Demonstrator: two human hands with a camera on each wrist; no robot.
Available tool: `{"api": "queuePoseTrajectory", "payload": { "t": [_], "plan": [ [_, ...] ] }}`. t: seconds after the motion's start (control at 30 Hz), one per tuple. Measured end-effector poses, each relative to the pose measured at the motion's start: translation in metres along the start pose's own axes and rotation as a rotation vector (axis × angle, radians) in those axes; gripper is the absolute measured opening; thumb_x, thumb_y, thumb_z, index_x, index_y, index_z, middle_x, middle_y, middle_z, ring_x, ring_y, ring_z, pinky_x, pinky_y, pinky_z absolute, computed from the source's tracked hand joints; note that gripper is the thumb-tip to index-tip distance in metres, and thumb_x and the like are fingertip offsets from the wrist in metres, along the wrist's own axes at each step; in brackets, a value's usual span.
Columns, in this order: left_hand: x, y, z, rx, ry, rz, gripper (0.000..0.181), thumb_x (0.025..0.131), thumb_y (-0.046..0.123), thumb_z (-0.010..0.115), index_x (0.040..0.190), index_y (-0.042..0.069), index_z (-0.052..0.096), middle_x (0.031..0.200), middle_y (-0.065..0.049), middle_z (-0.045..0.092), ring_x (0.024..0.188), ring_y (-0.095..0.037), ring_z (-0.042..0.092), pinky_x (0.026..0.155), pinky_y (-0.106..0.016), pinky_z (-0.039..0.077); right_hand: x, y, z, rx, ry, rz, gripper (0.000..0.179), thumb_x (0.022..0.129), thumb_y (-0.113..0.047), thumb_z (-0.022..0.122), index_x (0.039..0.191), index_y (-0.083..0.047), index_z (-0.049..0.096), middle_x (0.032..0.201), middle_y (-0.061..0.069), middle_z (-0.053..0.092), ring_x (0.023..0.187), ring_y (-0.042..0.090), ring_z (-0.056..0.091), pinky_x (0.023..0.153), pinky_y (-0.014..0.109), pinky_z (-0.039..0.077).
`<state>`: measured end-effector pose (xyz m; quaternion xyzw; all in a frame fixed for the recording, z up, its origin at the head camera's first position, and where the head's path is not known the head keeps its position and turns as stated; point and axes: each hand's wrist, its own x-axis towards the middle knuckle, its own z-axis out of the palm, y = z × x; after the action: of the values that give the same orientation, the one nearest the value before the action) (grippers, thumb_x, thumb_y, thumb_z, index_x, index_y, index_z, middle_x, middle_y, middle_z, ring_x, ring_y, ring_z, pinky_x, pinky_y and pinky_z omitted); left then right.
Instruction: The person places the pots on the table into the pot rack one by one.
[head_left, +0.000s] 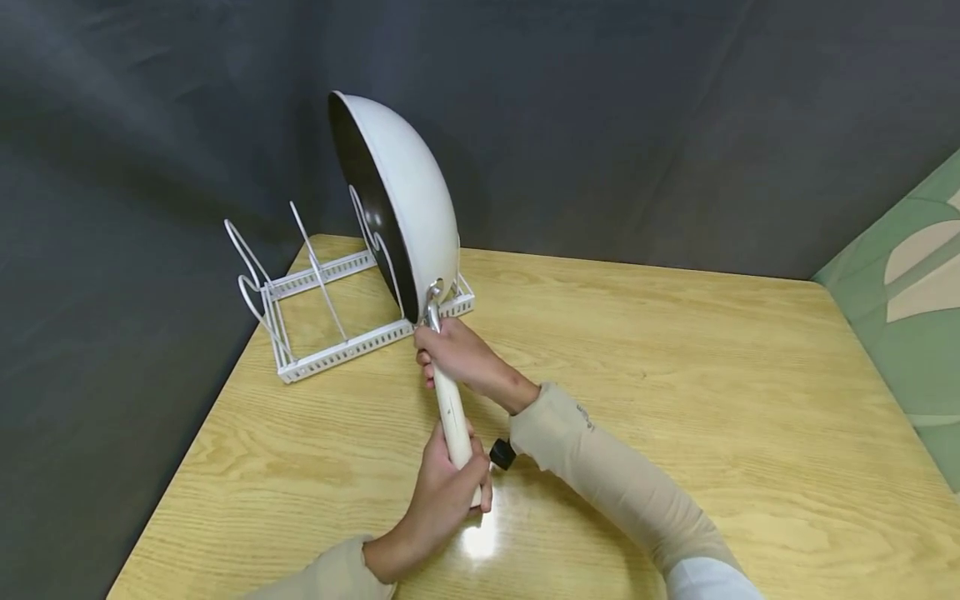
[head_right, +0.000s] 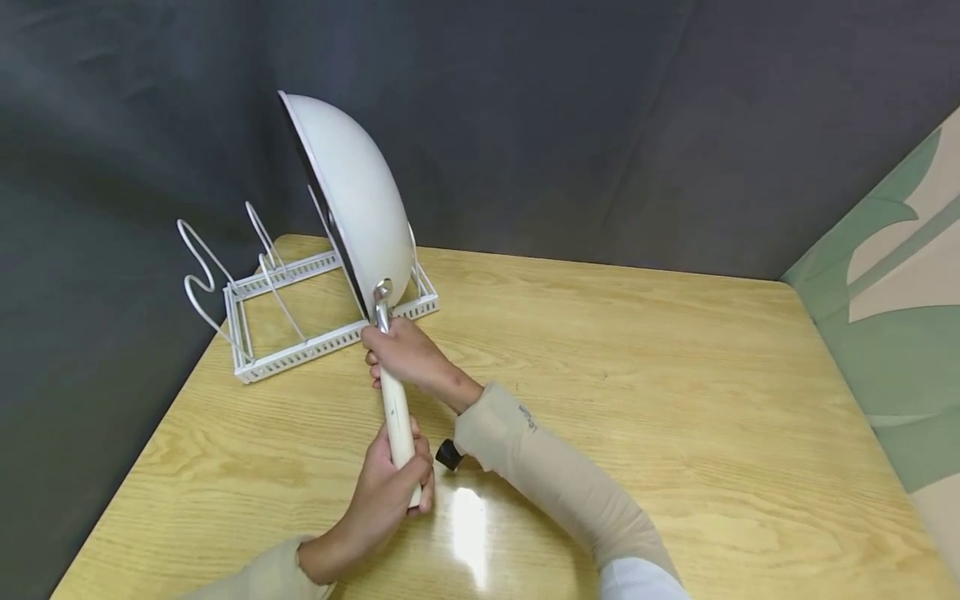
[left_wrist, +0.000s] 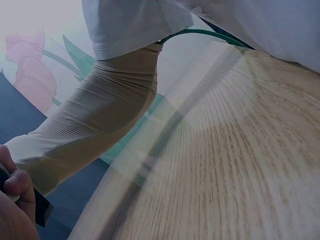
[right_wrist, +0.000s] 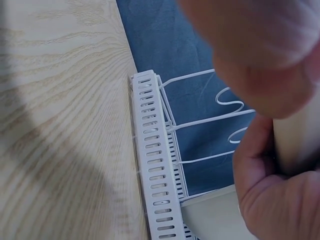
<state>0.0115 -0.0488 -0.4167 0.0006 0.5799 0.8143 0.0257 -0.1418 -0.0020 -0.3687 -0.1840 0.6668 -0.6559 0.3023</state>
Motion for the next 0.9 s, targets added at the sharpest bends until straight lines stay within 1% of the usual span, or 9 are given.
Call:
{"api": "queuePoseTrajectory", "payload": {
  "t": [0.1,0.43,0.53,0.73,0.9],
  "plan": [
    [-0.0005,0.0000,0.0004,-0.003,0.005,-0.012,0.023,0.087,-0.010,0.047,0.107,-0.004,0.037,0.079,-0.005,0.047,0.043,-0.010,0.052,0.036,-0.022,0.038,0.0003,0.0016,-0.0004,0.010,-0.009,0.007,0.021,0.094,-0.011,0.044,0.074,-0.009,0.048,0.063,0.000,0.048,0.050,0.011,0.052,0.051,0.027,0.054],
    [0.0008,0.0000,-0.0003,0.017,0.011,-0.017,0.021,0.090,-0.009,0.048,0.107,-0.005,0.037,0.083,-0.007,0.048,0.045,-0.011,0.053,0.038,-0.022,0.040,0.0030,0.0019,-0.0008,0.028,-0.007,0.021,0.021,0.094,-0.011,0.043,0.074,-0.008,0.047,0.063,0.000,0.047,0.050,0.011,0.051,0.051,0.028,0.053],
    [0.0026,0.0012,-0.0007,0.011,0.016,-0.029,0.021,0.089,-0.009,0.047,0.108,-0.005,0.037,0.083,-0.007,0.048,0.045,-0.011,0.053,0.037,-0.021,0.039,0.0051,0.0014,-0.0008,0.034,-0.008,0.022,0.020,0.095,-0.011,0.042,0.075,-0.009,0.047,0.063,0.000,0.046,0.050,0.011,0.050,0.052,0.028,0.053],
    [0.0040,0.0039,-0.0021,-0.005,0.004,-0.042,0.021,0.090,-0.008,0.046,0.108,-0.005,0.036,0.082,-0.007,0.048,0.045,-0.010,0.051,0.036,-0.021,0.037,0.0068,0.0003,0.0000,0.048,-0.007,0.039,0.020,0.095,-0.011,0.042,0.076,-0.009,0.046,0.063,0.000,0.046,0.051,0.011,0.050,0.053,0.028,0.053],
    [0.0038,0.0054,-0.0036,0.009,0.007,-0.044,0.019,0.091,-0.008,0.047,0.107,-0.004,0.037,0.080,-0.007,0.048,0.045,-0.010,0.051,0.036,-0.022,0.037,0.0070,-0.0009,0.0016,0.056,-0.007,0.052,0.019,0.096,-0.011,0.041,0.077,-0.008,0.046,0.064,0.001,0.046,0.052,0.011,0.049,0.053,0.027,0.052]
  ]
}}
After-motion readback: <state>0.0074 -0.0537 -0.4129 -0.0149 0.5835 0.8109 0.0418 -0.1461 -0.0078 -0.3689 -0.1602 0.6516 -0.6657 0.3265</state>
